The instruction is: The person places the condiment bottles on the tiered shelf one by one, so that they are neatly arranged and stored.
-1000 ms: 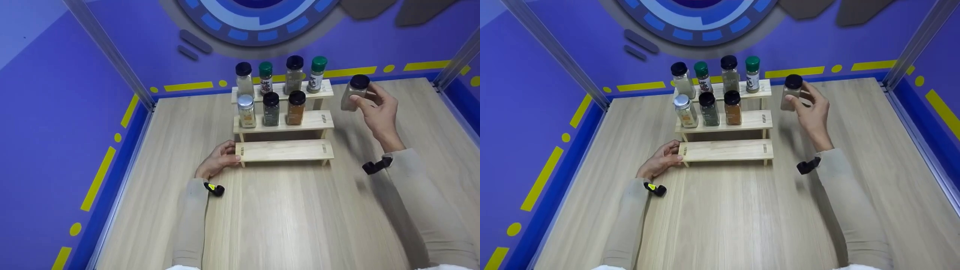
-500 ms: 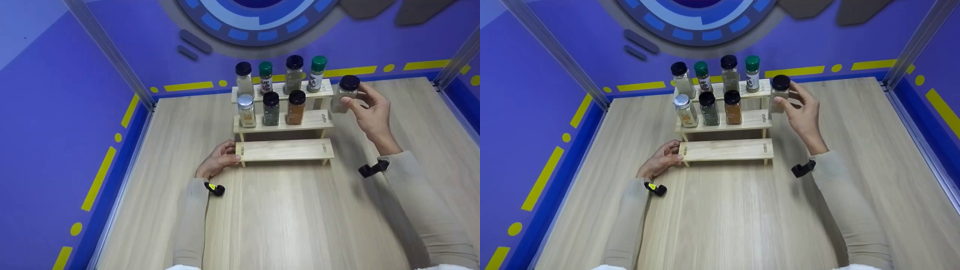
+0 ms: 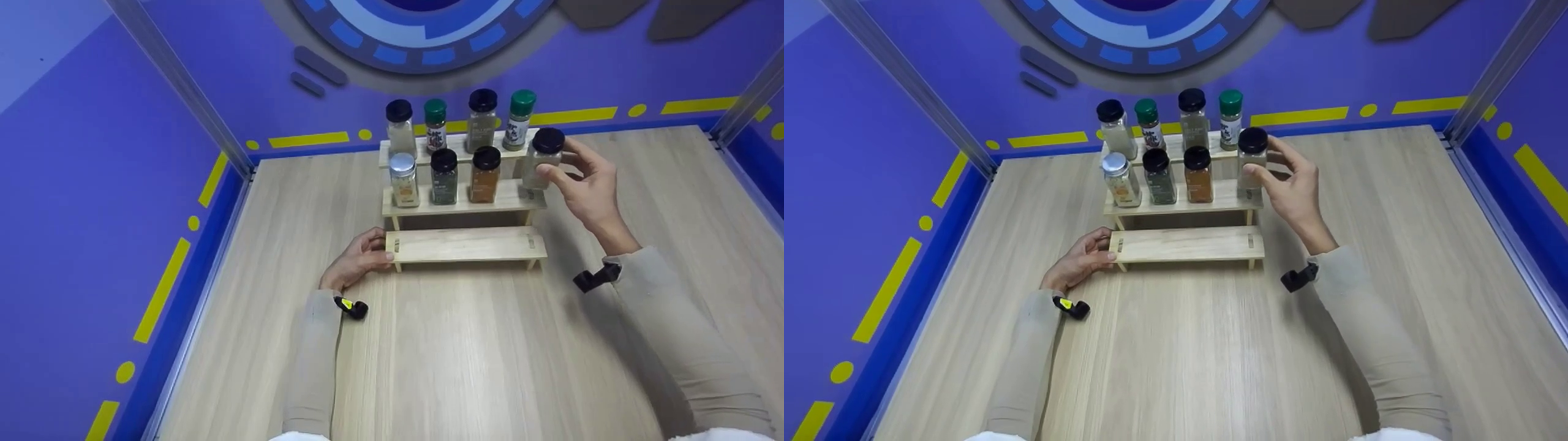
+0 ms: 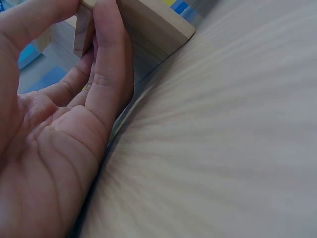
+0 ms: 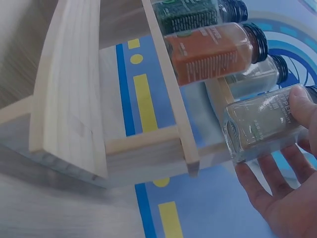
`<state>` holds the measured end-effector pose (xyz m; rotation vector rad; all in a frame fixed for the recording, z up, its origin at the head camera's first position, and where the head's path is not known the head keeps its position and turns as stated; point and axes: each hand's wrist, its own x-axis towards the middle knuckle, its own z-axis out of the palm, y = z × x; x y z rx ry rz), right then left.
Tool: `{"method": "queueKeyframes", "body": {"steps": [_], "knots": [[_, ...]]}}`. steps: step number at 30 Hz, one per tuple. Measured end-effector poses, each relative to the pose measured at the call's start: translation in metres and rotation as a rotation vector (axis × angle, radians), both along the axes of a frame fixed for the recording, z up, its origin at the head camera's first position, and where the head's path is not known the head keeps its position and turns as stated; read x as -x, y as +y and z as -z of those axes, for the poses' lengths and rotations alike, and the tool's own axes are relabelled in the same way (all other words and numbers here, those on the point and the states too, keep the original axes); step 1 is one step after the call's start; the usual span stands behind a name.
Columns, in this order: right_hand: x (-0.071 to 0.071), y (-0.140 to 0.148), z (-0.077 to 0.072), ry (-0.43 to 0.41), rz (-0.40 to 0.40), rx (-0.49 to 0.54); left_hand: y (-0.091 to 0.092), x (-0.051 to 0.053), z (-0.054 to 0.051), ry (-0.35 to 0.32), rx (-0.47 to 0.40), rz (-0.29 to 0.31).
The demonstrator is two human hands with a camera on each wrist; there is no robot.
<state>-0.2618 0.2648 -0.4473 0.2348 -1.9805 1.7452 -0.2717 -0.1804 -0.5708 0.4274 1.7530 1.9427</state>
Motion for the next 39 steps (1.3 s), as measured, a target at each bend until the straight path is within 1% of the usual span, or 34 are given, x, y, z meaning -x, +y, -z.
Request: {"method": "queueKeyframes", "body": {"steps": [8, 16, 23, 35, 39], "knots": [[0.002, -0.010, 0.010, -0.016, -0.025, 0.011, 0.002, -0.002, 0.001, -0.009, 0.002, 0.005], [0.004, -0.015, 0.020, 0.000, -0.030, -0.014, 0.003, -0.001, -0.002, -0.010, 0.016, 0.002], [0.004, -0.015, 0.026, -0.010, -0.028, -0.036, 0.002, -0.001, -0.003, -0.017, 0.017, -0.009], [0.007, -0.020, 0.031, -0.027, -0.062, 0.014, 0.000, -0.001, -0.001, -0.002, 0.008, -0.003], [0.008, -0.020, 0.032, -0.028, -0.069, 0.008, -0.001, 0.000, -0.001, -0.003, 0.012, -0.003]]}}
